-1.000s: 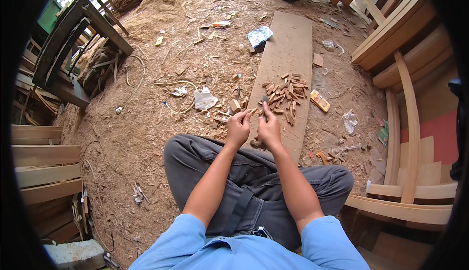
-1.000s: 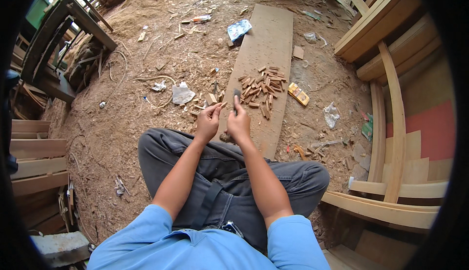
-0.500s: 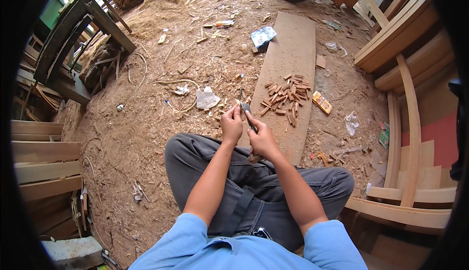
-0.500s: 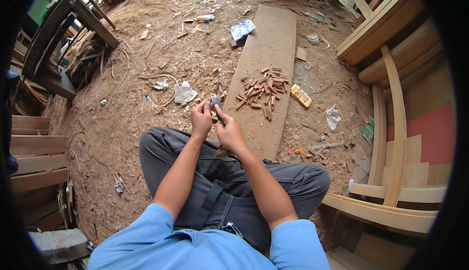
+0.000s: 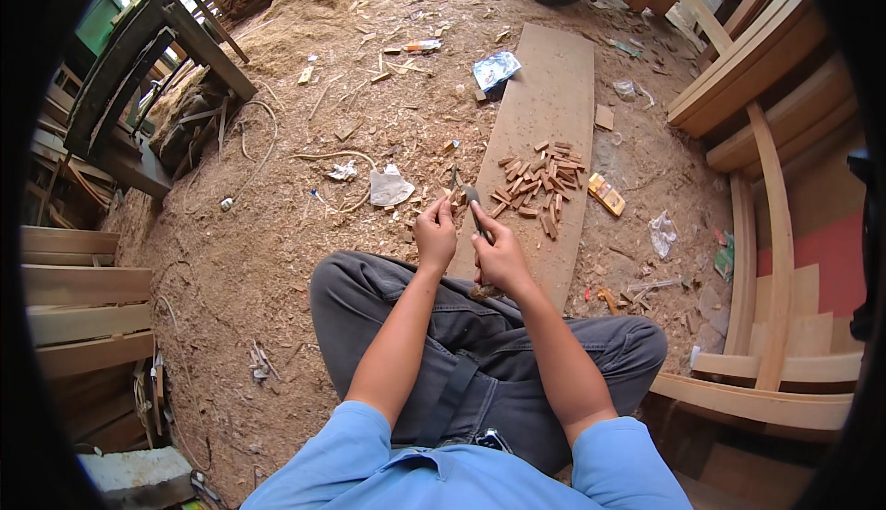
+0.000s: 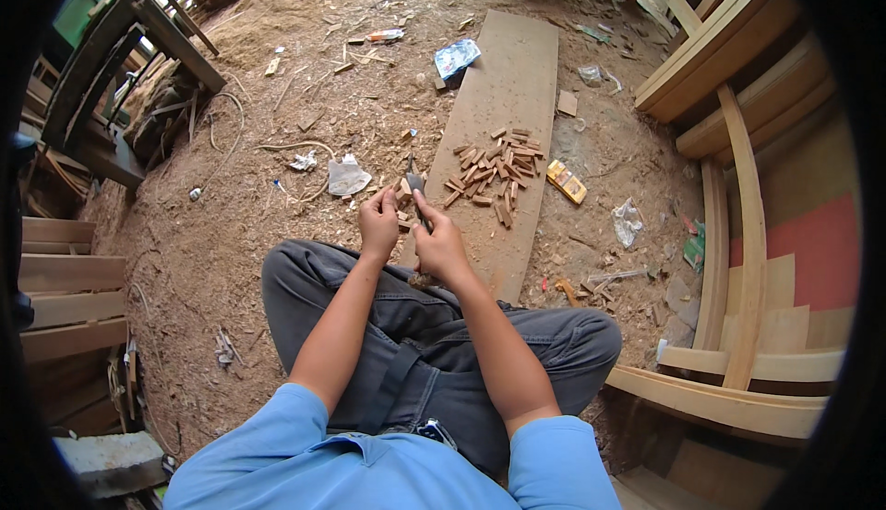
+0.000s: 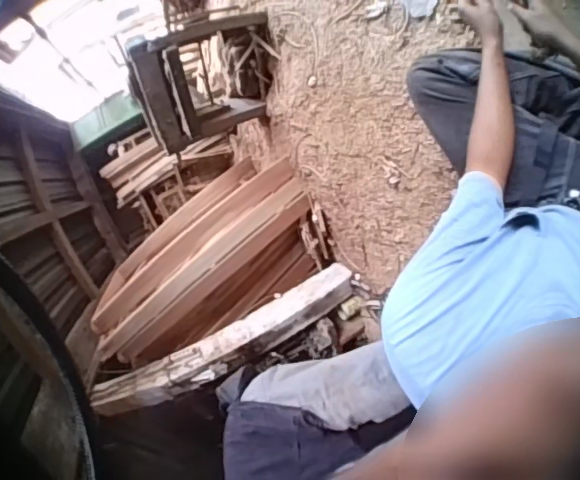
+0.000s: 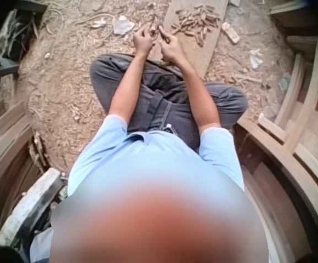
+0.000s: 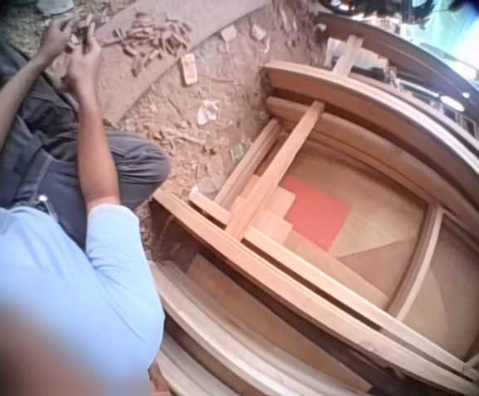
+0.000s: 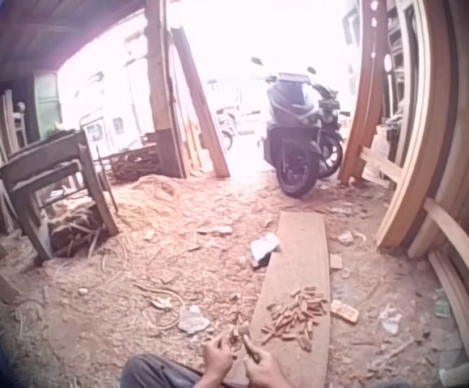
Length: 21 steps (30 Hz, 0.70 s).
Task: The person sits on the floor and uses a chisel to carve and shape small wooden pieces. They repeatedly pick up pieces, shave them, and place them back on a board. A cat walks through the scene briefly.
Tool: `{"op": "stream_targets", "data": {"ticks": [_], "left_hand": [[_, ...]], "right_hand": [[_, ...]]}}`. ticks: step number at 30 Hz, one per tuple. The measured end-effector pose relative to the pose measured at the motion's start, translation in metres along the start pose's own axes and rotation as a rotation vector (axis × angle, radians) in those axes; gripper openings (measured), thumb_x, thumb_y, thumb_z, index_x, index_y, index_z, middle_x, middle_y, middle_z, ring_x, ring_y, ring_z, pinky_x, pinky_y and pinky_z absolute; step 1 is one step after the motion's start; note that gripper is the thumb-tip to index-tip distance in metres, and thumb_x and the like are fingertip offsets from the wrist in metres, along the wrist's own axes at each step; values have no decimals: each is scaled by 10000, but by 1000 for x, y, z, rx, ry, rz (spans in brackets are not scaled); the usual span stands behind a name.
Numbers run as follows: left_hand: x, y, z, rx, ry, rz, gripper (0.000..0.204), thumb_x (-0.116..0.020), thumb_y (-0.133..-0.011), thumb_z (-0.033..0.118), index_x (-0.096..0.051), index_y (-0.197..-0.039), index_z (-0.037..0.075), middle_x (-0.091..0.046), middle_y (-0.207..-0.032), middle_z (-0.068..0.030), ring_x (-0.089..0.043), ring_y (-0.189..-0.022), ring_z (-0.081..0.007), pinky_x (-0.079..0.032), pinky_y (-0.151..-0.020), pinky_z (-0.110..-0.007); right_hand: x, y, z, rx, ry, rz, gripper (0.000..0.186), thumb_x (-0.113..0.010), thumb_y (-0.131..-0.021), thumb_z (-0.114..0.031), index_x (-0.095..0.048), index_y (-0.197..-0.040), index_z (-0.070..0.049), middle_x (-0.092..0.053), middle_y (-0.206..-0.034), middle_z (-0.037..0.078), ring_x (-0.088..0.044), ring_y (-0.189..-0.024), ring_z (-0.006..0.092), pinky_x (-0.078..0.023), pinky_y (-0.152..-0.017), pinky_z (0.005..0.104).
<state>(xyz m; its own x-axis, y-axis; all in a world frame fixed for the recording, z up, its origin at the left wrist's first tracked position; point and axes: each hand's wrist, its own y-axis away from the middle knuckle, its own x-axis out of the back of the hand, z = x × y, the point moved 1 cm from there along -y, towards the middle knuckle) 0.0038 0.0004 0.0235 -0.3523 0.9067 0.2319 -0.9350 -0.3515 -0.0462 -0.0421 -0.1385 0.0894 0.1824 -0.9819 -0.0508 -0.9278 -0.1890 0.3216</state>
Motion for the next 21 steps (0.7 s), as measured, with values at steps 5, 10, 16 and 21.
{"op": "stream_targets", "data": {"ticks": [5, 10, 16, 21], "left_hand": [[2, 1, 3, -110, -17, 101, 273, -564, -982, 128, -688, -1138, -58, -732, -956, -194, -715, -846, -228, -547, -740, -322], [6, 3, 18, -326, -223, 21, 241, -583, -944, 77, -696, -1103, -63, -717, -941, -212, -707, -819, -299, -540, -731, -364], [-7, 17, 17, -530, -352, -155, 234, -586, -956, 105, -707, -1081, -51, -726, -904, -193, -705, -790, -281, -531, -714, -366], [6, -21, -38, -89, -29, -55, 317, -571, -1007, 192, -675, -1156, -68, -719, -896, -94, -634, -772, -131, -516, -701, -285]], "right_hand": [[-10, 7, -1, -58, 21, -116, 565, -507, -988, -73, -392, -1524, -206, -468, -624, -12, -459, -425, 94, -472, -402, 297], [-8, 1, 6, -116, 23, -44, 538, -502, -992, -83, -419, -1510, -203, -476, -601, -8, -465, -423, 96, -472, -402, 301], [23, -27, 27, -31, -19, 383, 547, -514, -970, -97, -430, -1501, -200, -590, -628, 45, -555, -447, 142, -502, -419, 319], [29, -32, 41, 63, -169, 163, 570, -543, -936, -120, -435, -1494, -156, -670, -699, 86, -584, -444, 138, -488, -424, 307]]}}
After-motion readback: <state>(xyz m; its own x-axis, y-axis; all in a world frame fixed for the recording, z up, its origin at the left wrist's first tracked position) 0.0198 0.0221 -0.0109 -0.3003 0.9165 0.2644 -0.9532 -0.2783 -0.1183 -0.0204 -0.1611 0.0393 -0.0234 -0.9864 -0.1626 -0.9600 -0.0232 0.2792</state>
